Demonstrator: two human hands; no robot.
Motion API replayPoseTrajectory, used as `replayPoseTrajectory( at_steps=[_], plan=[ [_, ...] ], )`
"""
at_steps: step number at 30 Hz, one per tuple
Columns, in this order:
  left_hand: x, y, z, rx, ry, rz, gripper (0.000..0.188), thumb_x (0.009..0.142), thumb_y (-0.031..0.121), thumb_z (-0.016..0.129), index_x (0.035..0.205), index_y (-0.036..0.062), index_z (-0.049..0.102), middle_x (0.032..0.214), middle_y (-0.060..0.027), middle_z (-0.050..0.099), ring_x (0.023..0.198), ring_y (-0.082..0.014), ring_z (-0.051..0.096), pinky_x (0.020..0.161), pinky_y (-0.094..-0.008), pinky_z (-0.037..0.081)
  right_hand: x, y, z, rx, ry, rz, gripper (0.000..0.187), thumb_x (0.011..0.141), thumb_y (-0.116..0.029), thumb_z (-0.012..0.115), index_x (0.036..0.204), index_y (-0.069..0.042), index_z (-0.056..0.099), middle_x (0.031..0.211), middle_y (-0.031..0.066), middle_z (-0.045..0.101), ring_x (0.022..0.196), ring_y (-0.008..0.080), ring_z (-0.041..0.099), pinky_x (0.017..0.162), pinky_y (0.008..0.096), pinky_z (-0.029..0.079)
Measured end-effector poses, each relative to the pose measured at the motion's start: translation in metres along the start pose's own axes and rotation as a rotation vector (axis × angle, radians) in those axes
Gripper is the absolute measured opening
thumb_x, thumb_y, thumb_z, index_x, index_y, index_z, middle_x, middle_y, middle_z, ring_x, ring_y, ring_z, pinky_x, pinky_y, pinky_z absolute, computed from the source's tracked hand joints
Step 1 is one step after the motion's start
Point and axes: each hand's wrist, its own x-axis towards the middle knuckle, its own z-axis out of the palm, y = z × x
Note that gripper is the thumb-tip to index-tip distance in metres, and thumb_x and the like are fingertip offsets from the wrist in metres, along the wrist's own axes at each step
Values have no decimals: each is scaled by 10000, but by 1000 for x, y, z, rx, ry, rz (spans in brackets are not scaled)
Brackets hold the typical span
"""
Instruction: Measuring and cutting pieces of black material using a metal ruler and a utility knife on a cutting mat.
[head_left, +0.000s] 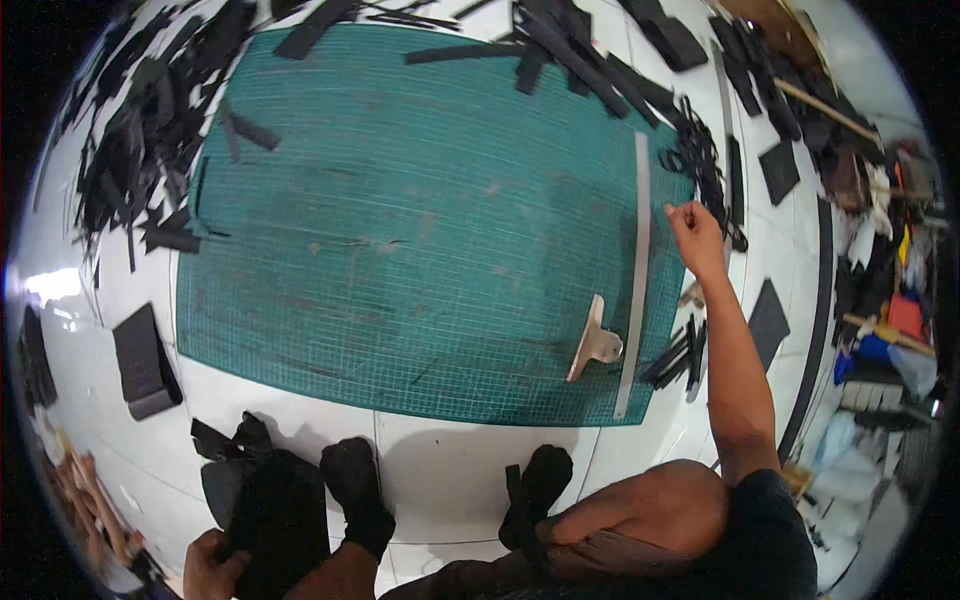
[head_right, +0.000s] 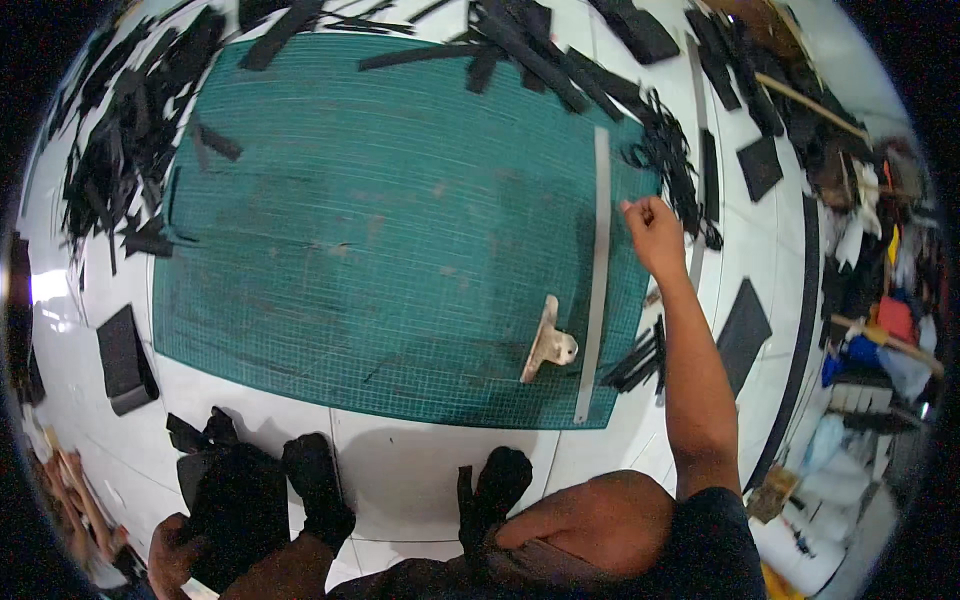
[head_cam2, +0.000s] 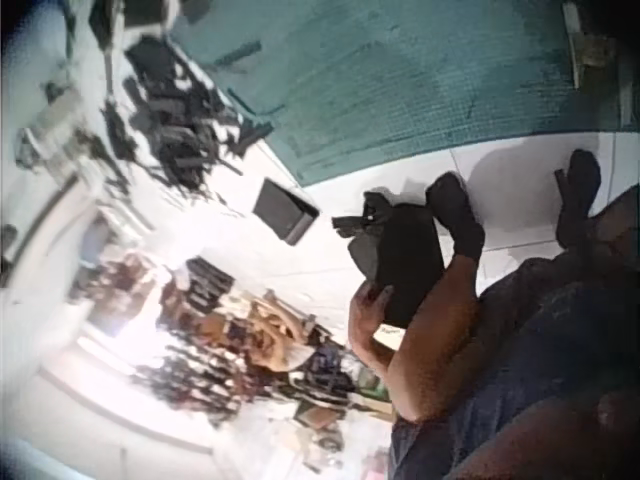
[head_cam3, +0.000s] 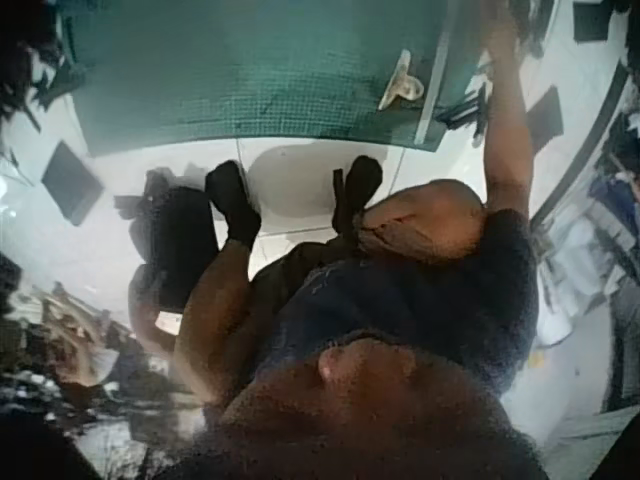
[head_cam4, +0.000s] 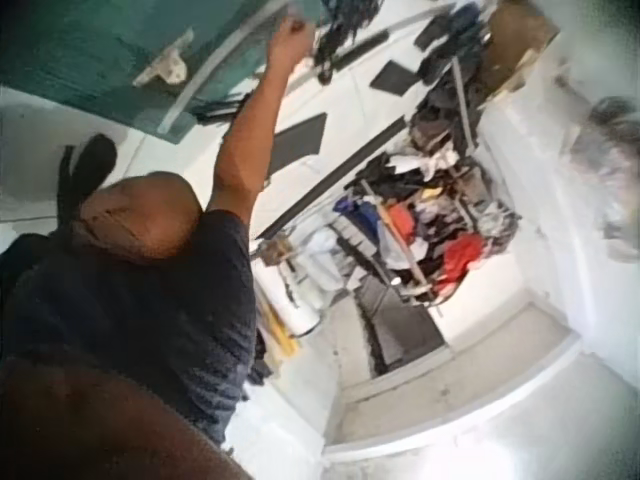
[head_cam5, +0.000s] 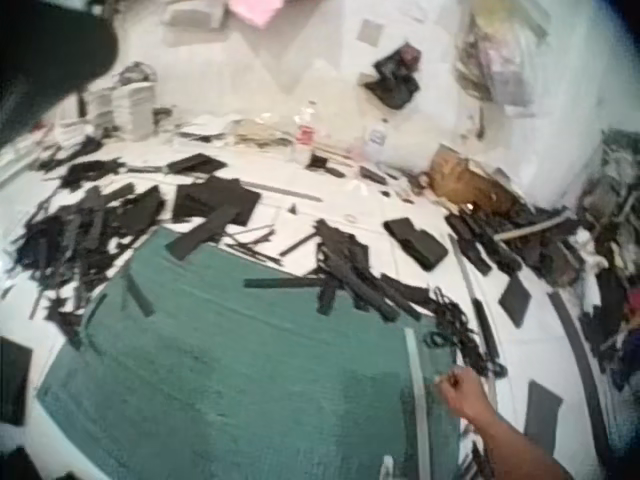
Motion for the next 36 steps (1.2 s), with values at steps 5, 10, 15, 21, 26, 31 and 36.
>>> replayPoseTrajectory(
  at_steps=[5, 10, 15, 21, 26, 31, 36],
  plan=[
    [11, 110, 17, 285, -358, 290, 265, 738, 187, 803, 838, -7, 652, 725, -93, 617, 667, -143, 565, 604, -304, 441, -81, 65, -29, -12, 149, 150, 330, 899, -268, 697, 768, -10, 539, 614, 54, 513, 579, 127, 468, 559, 302, 405],
    [39, 145, 66, 341, -159, 916, 191, 768, 166, 788, 771, 11, 678, 682, -116, 598, 625, -261, 578, 574, -356, 434, -135, 53, -10, 12, -23, 143, 336, 926, -322, 674, 840, -18, 558, 668, 7, 467, 626, 109, 416, 584, 283, 378],
    [57, 178, 85, 0, 49, 1016, 212, 818, 165, 763, 945, 4, 708, 755, -106, 612, 669, -181, 569, 622, -322, 446, -123, 33, 20, 5, -125, 130, 419, 885, -403, 697, 961, -9, 574, 813, 113, 613, 737, 199, 569, 678, 333, 468],
    [85, 155, 103, -122, -7, 936, 336, 886, 208, 683, 1142, -6, 641, 984, -141, 645, 948, -228, 634, 800, -339, 507, -99, 68, 42, 115, -245, 211, 353, 876, -317, 725, 915, -23, 534, 784, 77, 577, 721, 191, 550, 680, 340, 464],
    [113, 124, 69, 162, 184, 826, 387, 860, 179, 590, 1210, 14, 595, 1073, -213, 623, 1030, -377, 585, 977, -421, 423, -108, 69, 51, 177, -167, 270, 244, 893, -180, 686, 839, -77, 471, 751, 5, 460, 711, 117, 446, 644, 293, 385],
    [156, 99, 59, 133, 350, 865, 383, 832, 141, 613, 1190, 7, 597, 1115, -212, 635, 1067, -385, 590, 953, -423, 446, -106, 105, 34, 351, -197, 223, 412, 959, -159, 566, 1336, -31, 461, 1191, 116, 600, 1074, 193, 569, 887, 315, 448],
    [123, 127, 48, 23, 78, 728, 305, 924, 174, 629, 1146, -32, 597, 989, -116, 676, 922, -212, 634, 858, -346, 491, -119, 43, 2, 458, -38, 366, 446, 993, -334, 533, 1340, -68, 449, 1096, 65, 602, 917, 154, 597, 691, 298, 500]
  ],
)
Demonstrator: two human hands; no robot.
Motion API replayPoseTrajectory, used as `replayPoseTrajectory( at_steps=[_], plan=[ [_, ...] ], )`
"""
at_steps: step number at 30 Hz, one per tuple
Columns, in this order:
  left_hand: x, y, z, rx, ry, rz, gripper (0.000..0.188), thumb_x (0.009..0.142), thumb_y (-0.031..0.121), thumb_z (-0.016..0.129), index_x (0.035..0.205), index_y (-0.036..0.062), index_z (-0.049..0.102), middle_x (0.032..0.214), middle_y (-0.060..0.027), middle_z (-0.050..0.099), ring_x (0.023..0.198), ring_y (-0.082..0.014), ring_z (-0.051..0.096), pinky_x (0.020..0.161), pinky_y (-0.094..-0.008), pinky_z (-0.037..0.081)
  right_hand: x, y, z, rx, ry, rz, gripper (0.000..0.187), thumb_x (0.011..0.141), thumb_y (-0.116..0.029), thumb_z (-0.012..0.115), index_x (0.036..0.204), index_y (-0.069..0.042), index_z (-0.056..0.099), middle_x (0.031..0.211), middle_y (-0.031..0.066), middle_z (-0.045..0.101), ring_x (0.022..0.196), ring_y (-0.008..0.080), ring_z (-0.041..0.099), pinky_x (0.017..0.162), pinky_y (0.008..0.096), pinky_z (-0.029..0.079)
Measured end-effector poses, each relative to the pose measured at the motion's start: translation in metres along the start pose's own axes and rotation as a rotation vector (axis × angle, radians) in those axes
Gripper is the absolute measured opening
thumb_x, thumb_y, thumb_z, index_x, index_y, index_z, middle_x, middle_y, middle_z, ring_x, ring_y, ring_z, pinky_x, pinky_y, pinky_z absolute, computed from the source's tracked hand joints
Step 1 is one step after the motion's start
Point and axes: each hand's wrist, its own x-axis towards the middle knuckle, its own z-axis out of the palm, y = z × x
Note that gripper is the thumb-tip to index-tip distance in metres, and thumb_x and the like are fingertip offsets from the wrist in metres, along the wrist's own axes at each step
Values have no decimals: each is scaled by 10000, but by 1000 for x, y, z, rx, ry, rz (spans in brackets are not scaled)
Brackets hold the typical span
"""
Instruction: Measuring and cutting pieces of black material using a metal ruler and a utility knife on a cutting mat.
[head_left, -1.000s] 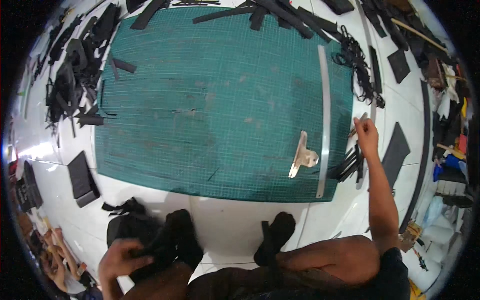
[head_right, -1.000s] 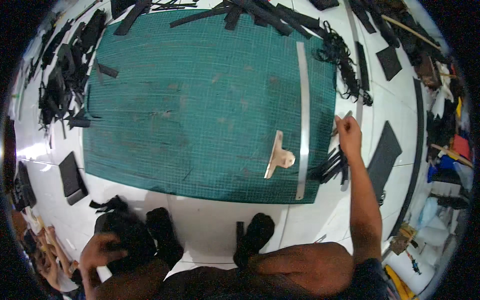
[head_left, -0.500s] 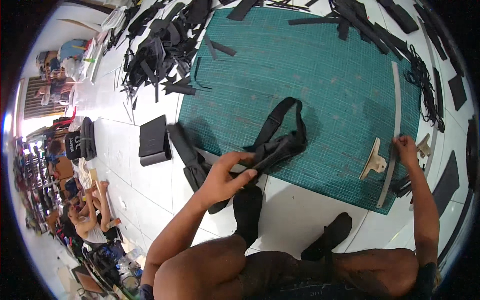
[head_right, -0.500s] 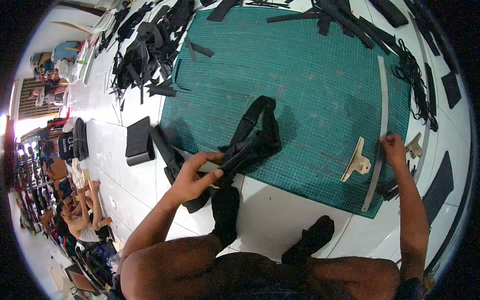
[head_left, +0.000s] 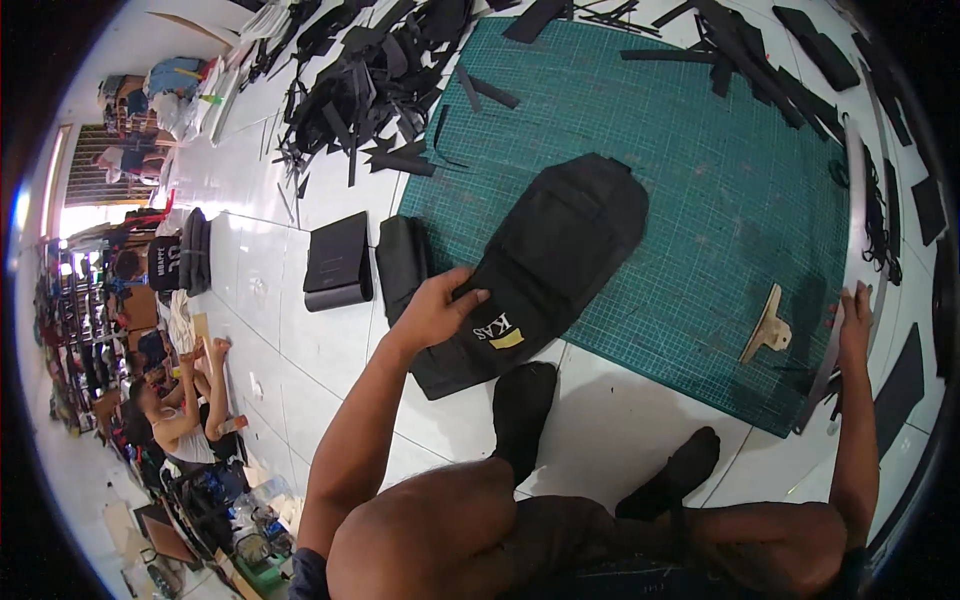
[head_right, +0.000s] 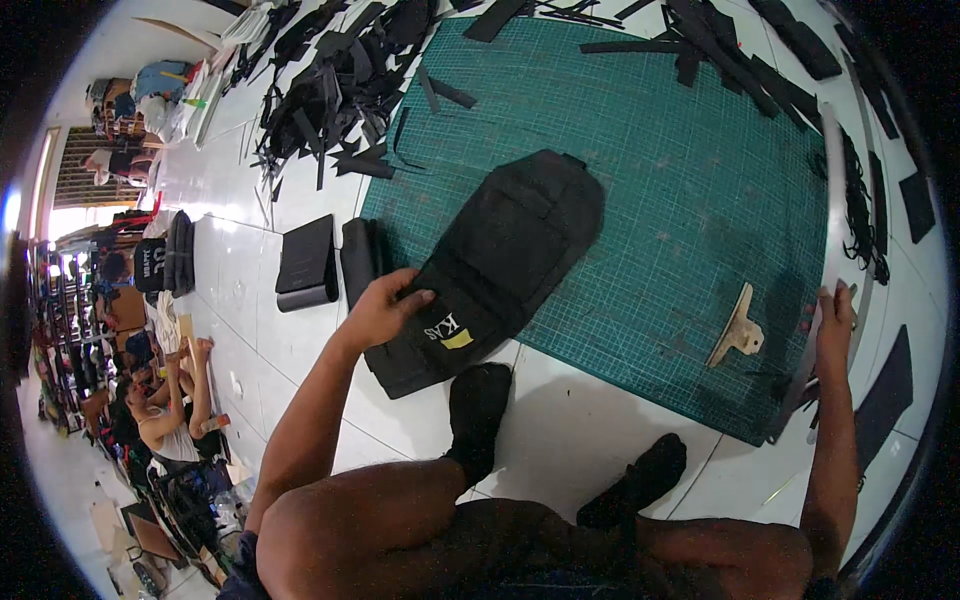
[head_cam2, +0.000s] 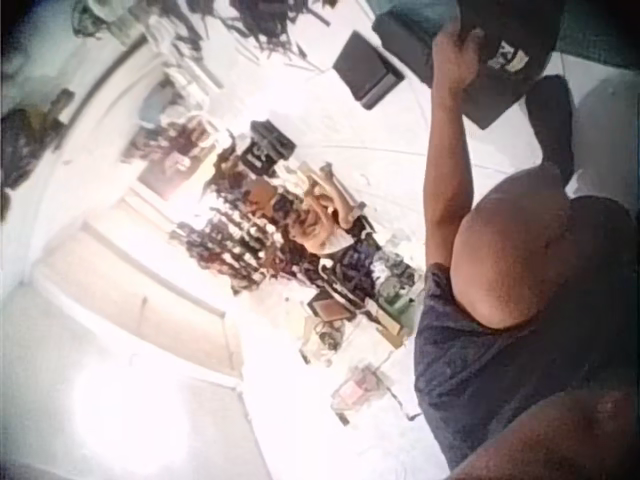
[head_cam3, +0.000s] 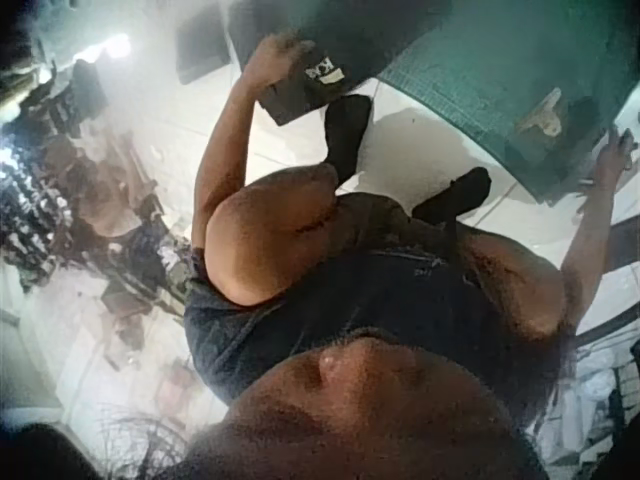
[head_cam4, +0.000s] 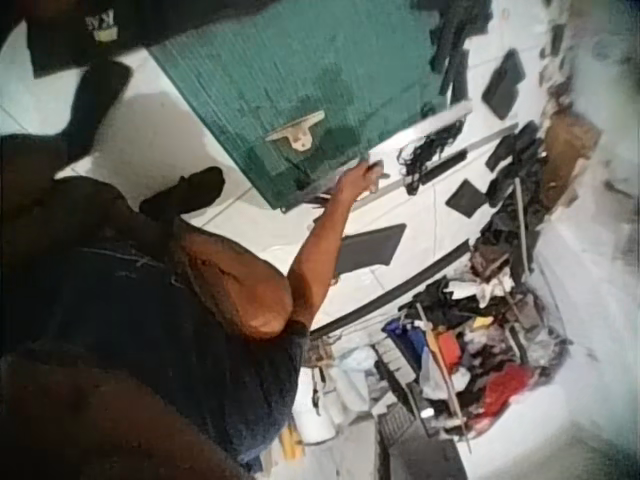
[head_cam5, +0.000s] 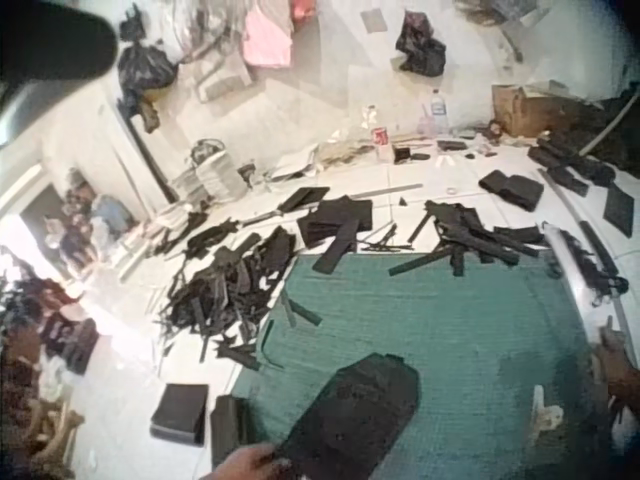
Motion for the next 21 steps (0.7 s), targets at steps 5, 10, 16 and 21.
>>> replayPoseTrajectory(
  at_steps=[5, 10, 16, 21],
  plan=[
    [16, 57, 35, -292, -106, 117, 295, 943, 207, 632, 1145, -8, 611, 995, -79, 669, 926, -157, 617, 849, -309, 485, -55, -72, 10, 139, -126, -110, 326, 1006, -351, 519, 1243, -130, 480, 840, -16, 581, 646, 56, 539, 520, 216, 417],
    [54, 76, 73, -340, -88, 293, 343, 962, 242, 614, 1182, -22, 602, 1042, -73, 657, 981, -145, 607, 894, -291, 474, -102, -103, 47, 130, -268, -111, 265, 1011, -339, 513, 1145, -114, 474, 739, -20, 518, 595, 47, 484, 483, 217, 383],
    [64, -25, 3, -674, 384, 126, 308, 934, 228, 624, 1119, -19, 615, 975, -69, 647, 918, -158, 611, 872, -295, 464, -127, -58, 48, 61, -461, -80, 223, 1014, -318, 511, 1054, -103, 467, 717, -11, 486, 569, 54, 460, 478, 234, 374],
    [79, -84, -12, -229, 648, -97, 614, 783, 233, 741, 1283, -35, 505, 1150, -167, 575, 975, -243, 602, 862, -342, 486, -148, -49, 45, 16, -441, 47, 214, 1015, -309, 506, 1057, -102, 469, 720, -13, 490, 571, 59, 462, 483, 234, 382]
  ],
)
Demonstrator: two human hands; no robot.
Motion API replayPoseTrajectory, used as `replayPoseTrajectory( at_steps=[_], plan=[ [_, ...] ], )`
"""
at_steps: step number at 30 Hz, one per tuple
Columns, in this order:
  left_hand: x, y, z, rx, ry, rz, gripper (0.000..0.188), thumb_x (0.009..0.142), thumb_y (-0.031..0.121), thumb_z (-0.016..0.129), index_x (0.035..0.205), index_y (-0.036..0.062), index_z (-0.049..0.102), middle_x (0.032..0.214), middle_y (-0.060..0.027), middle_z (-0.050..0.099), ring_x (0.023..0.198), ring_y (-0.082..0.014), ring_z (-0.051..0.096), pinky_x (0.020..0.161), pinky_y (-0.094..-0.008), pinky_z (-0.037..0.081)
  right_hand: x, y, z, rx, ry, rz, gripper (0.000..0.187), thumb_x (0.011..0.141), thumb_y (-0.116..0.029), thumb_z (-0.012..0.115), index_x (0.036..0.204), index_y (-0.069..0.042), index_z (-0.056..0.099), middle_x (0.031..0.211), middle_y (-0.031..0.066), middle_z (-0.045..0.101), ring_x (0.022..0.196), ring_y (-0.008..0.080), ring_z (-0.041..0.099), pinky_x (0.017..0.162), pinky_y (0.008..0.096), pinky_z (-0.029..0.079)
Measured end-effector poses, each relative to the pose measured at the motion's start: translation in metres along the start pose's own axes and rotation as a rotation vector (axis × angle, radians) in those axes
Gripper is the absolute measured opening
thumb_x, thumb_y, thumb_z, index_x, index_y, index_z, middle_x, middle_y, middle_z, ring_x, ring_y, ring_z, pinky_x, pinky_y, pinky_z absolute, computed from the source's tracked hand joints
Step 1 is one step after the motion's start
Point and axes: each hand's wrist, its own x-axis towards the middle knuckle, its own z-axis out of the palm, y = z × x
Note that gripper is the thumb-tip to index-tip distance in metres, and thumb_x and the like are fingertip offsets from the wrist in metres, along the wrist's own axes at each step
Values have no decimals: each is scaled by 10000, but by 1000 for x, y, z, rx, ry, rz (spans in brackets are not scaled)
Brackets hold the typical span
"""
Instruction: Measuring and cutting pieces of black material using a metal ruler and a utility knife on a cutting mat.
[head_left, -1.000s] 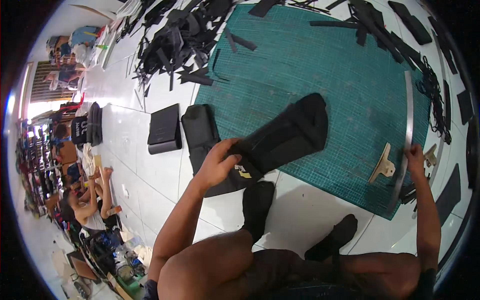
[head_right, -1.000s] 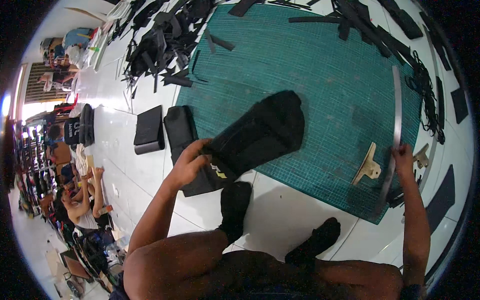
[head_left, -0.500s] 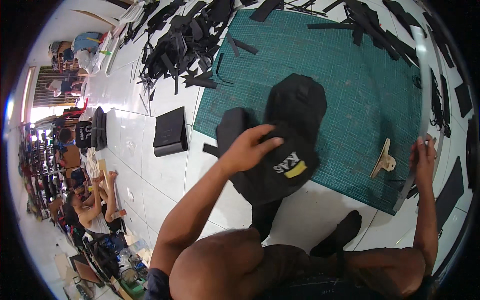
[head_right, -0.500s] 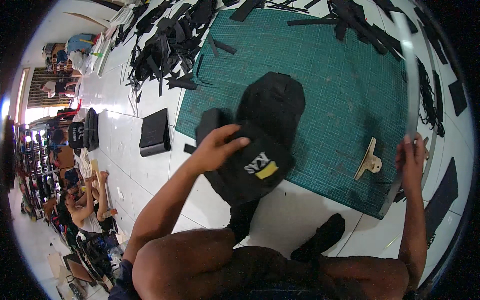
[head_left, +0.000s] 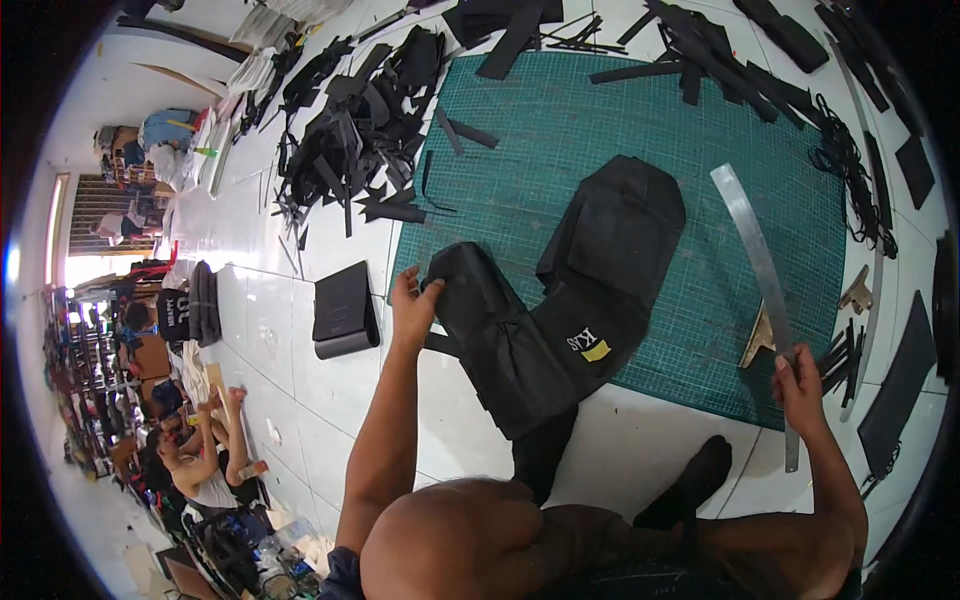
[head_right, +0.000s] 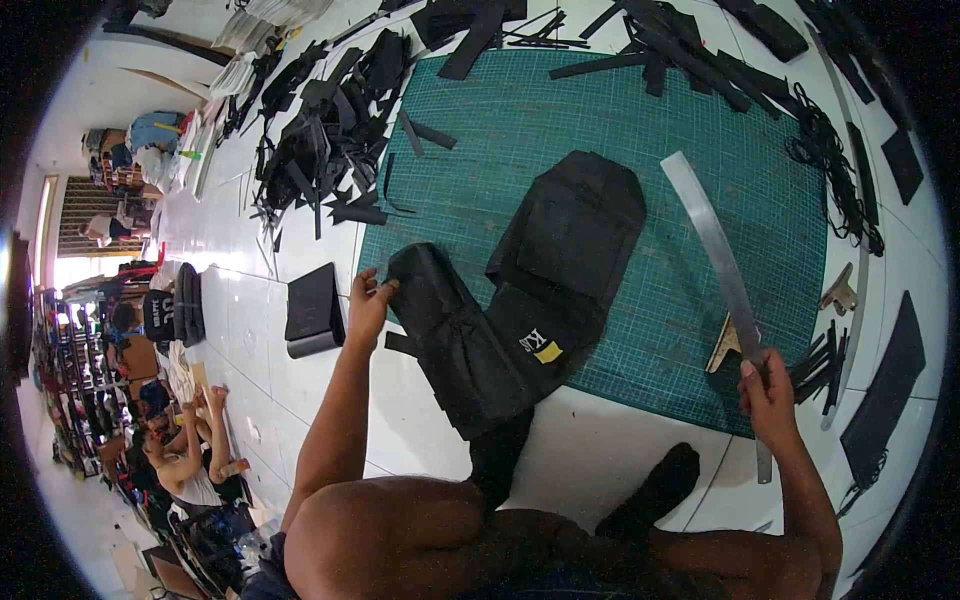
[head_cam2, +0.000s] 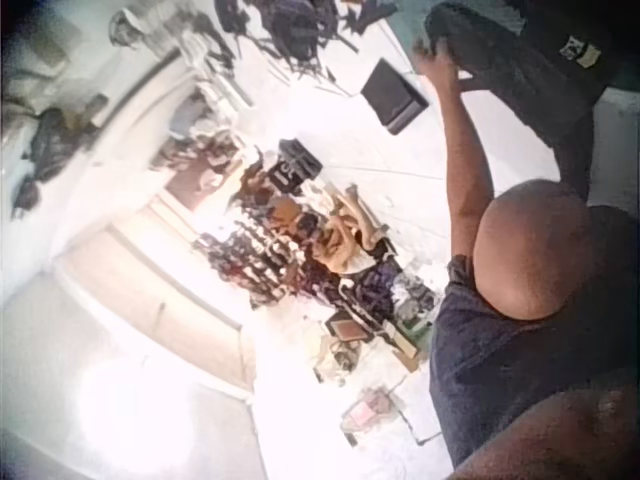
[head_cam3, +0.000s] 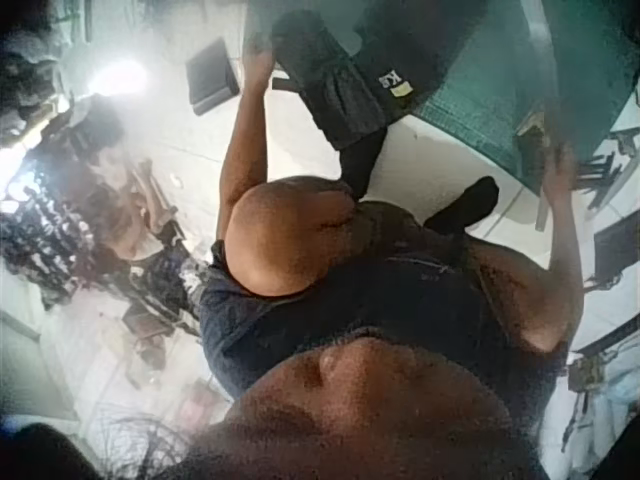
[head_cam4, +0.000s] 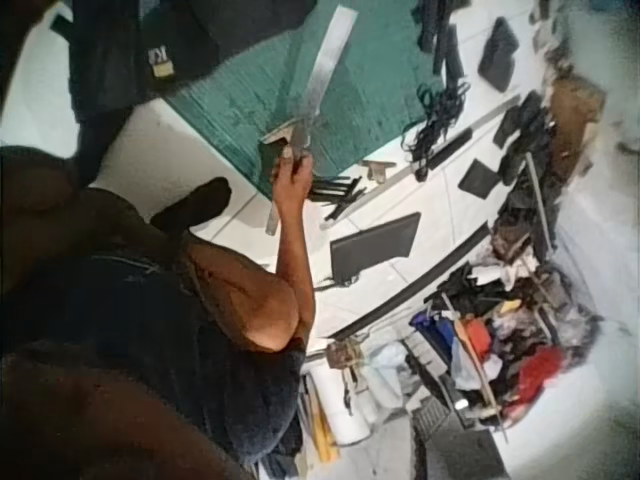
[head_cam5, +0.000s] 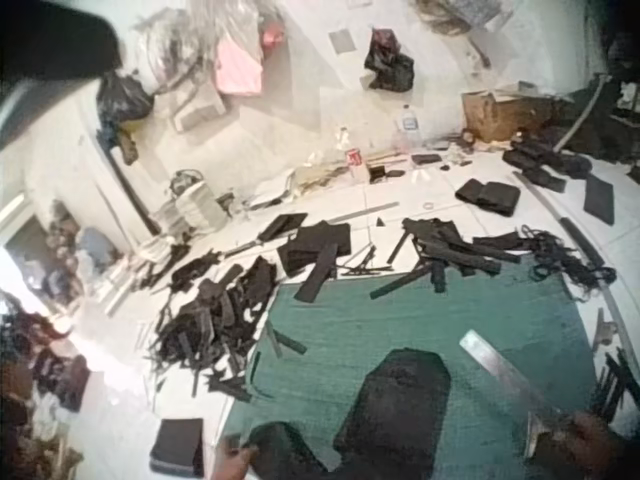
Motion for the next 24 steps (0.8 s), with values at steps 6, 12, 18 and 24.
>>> replayPoseTrajectory(
  at_steps=[6, 12, 18, 24],
  plan=[
    [36, -10, 4, 487, 172, 448, 607, 733, 217, 754, 1255, -8, 541, 1121, -187, 589, 992, -270, 599, 848, -355, 479, -9, -3, 16, -124, -45, 28, 222, 1013, -299, 511, 1063, -86, 475, 757, 11, 523, 606, 71, 463, 512, 251, 399],
    [26, 16, -25, -20, -529, 56, 179, 814, 98, 707, 960, 20, 640, 880, -33, 632, 781, -122, 562, 708, -289, 454, -14, -7, 18, -57, -6, 16, 211, 1007, -277, 524, 1054, -78, 472, 755, 17, 520, 617, 71, 462, 519, 252, 395],
    [-50, 104, -51, -101, -967, -70, 222, 899, 81, 641, 1105, 5, 676, 825, -10, 640, 739, -89, 562, 679, -225, 453, -15, -30, 17, 54, 0, -9, 288, 970, -279, 593, 1106, -54, 475, 754, 6, 522, 599, 68, 465, 505, 234, 390],
    [-113, 164, -23, -202, -853, 243, 429, 896, -38, 565, 1322, 12, 554, 1127, -73, 622, 900, -66, 574, 764, -210, 468, 15, -120, 56, -82, -369, -46, 440, 906, -370, 680, 1085, -3, 519, 769, 33, 548, 612, 106, 561, 514, 269, 477]
  ],
)
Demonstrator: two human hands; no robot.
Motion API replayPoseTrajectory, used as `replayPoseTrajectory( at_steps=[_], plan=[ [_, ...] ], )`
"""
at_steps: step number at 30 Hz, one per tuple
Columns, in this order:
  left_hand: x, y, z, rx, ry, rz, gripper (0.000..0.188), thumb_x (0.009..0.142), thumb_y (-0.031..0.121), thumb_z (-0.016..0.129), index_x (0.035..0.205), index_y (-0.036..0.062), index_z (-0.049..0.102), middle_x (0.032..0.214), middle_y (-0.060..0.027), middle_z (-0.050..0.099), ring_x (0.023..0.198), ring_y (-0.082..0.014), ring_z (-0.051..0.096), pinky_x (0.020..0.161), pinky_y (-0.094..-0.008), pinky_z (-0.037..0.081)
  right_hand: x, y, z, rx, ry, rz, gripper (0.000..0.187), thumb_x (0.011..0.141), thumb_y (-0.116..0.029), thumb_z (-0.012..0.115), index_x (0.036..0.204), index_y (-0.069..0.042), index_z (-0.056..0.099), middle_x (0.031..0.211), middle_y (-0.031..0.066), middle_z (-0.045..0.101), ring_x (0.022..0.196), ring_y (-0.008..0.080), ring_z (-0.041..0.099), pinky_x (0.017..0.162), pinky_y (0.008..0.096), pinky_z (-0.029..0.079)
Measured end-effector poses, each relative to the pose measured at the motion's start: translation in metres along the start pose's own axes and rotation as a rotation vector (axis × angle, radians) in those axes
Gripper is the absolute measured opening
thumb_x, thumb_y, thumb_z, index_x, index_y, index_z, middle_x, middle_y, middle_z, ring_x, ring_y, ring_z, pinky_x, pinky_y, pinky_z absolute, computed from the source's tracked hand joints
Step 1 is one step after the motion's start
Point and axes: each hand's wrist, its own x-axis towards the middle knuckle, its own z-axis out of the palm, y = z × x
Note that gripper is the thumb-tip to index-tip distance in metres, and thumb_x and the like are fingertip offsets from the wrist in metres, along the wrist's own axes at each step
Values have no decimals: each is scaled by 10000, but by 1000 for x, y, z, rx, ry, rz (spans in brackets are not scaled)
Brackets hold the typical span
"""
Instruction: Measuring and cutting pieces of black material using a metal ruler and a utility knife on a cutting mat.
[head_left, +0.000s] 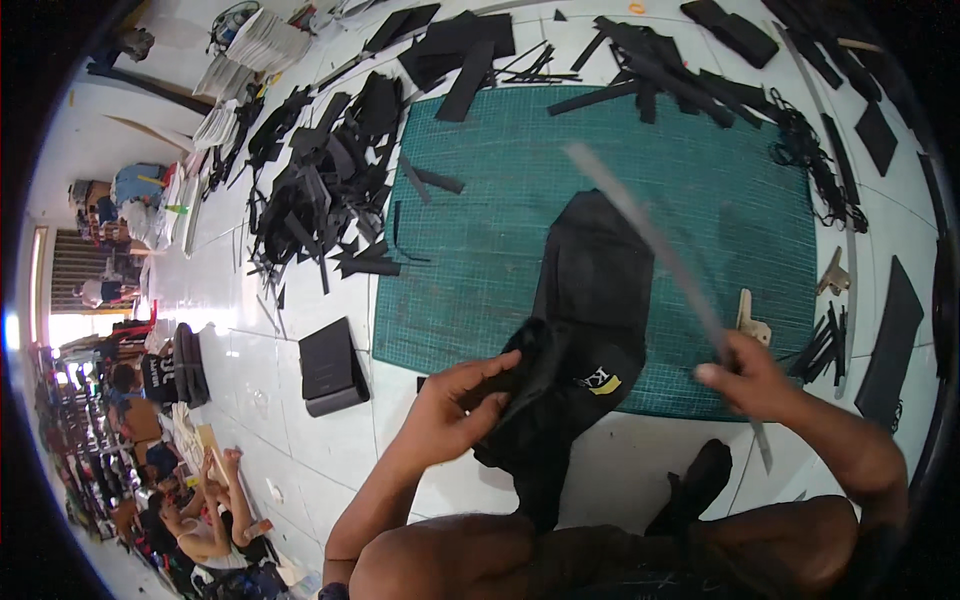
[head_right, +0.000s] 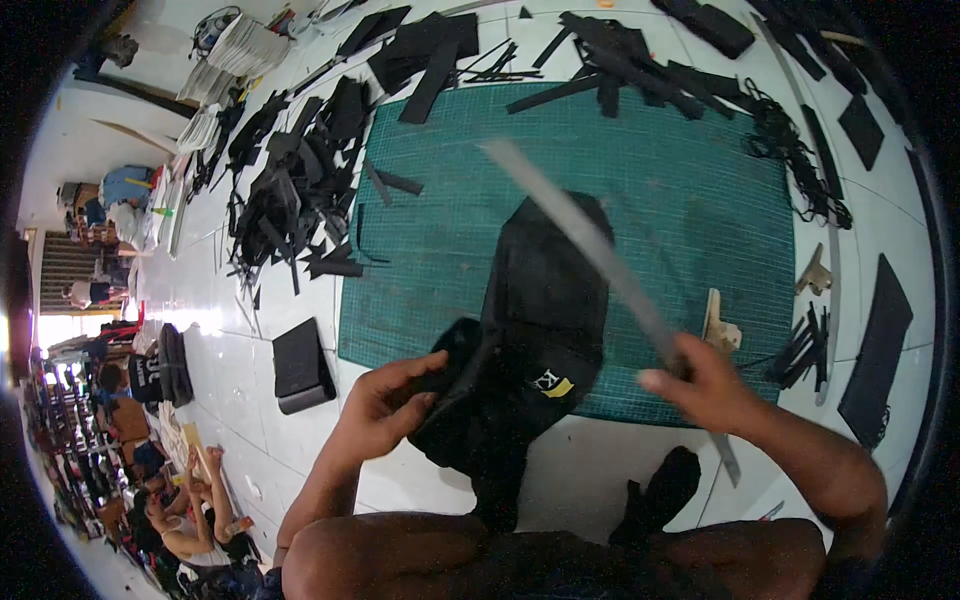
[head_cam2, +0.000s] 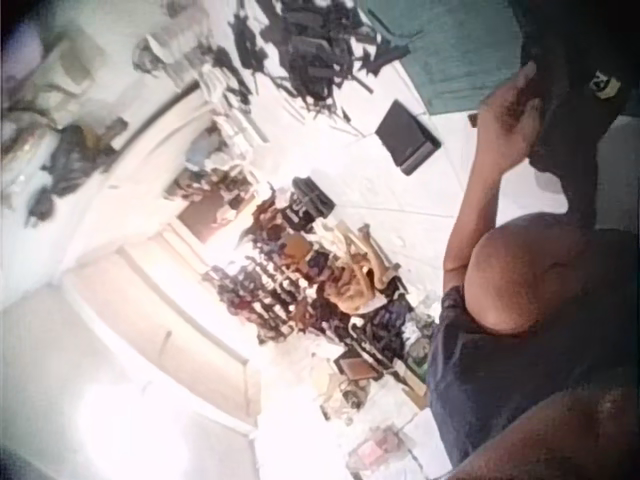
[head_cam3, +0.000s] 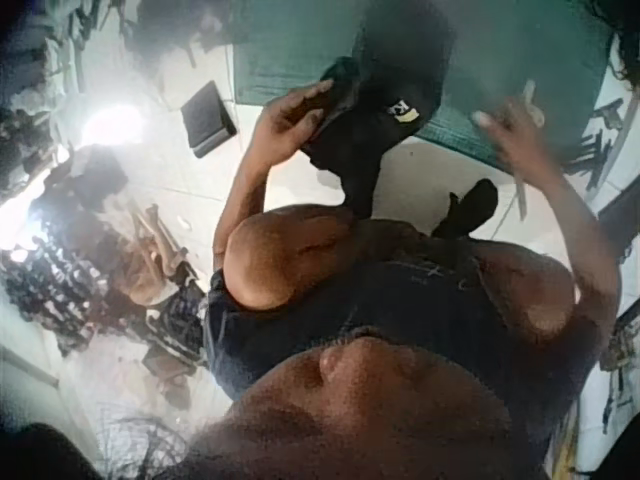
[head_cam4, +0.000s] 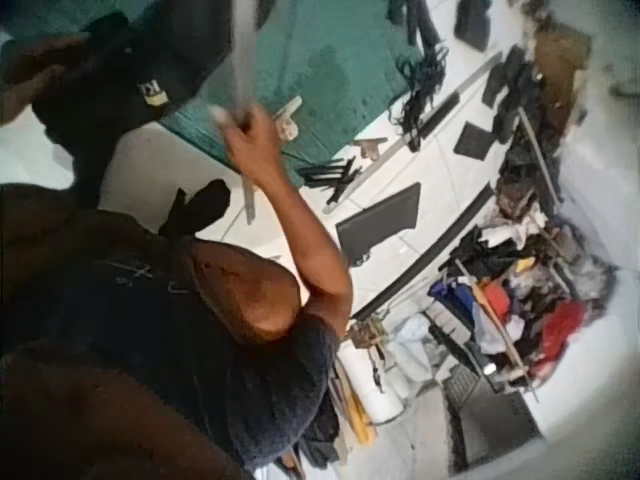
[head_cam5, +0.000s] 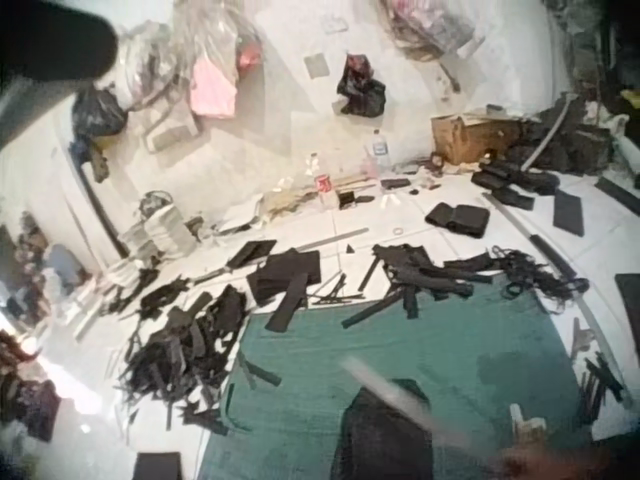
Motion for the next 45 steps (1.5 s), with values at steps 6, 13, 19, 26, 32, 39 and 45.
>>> replayPoseTrajectory(
  at_steps=[6, 13, 19, 26, 32, 39, 45],
  plan=[
    [8, 25, 45, -41, -253, 24, 721, 846, -119, 569, 1479, 56, 271, 1204, -71, 484, 1122, -130, 523, 910, -280, 463, 22, -81, 43, 411, -142, -47, 399, 887, -365, 710, 934, -38, 486, 766, 39, 536, 617, 123, 590, 512, 274, 519],
    [29, 20, 76, -234, -69, -166, 295, 877, 101, 685, 1110, 22, 523, 859, -28, 506, 680, -83, 482, 607, -237, 419, 20, -48, 60, 354, -68, -162, 325, 869, -228, 748, 945, -44, 491, 818, 9, 514, 713, 91, 531, 617, 267, 485],
    [43, 9, 72, 14, 35, -119, 275, 989, 242, 571, 815, 30, 585, 685, 16, 530, 654, -51, 465, 580, -248, 392, 25, -33, 44, 291, -101, -304, 295, 865, -213, 753, 966, -49, 529, 810, -18, 513, 737, 66, 474, 648, 267, 424],
    [37, -15, 93, -751, -51, -204, 231, 1017, 215, 518, 911, 27, 600, 778, 22, 584, 713, -31, 503, 678, -214, 433, 27, -12, 25, 224, -165, -309, 285, 881, -202, 738, 1044, -38, 572, 818, -20, 521, 752, 59, 470, 686, 239, 414],
    [38, -16, 106, -608, -93, -146, 229, 1013, 169, 522, 1146, 2, 603, 896, 6, 634, 789, -28, 528, 751, -199, 432, 10, -27, 30, 361, -262, -337, 433, 921, -291, 685, 1223, -3, 572, 838, 2, 533, 789, 74, 474, 717, 254, 417],
    [31, -20, 101, -203, -91, 139, 267, 1002, 83, 529, 1245, 6, 609, 917, 36, 620, 800, -8, 503, 727, -159, 385, 13, -5, 41, 390, -247, -320, 398, 950, -281, 645, 1196, 20, 557, 946, 29, 593, 821, 99, 515, 737, 280, 440],
    [34, -14, 107, -295, -64, 41, 273, 997, 89, 545, 1243, -8, 608, 881, 42, 607, 773, -7, 488, 706, -167, 394, -1, -7, 36, 411, -150, -326, 316, 942, -243, 656, 1118, -1, 558, 959, 15, 603, 863, 109, 556, 735, 294, 460]
  ],
)
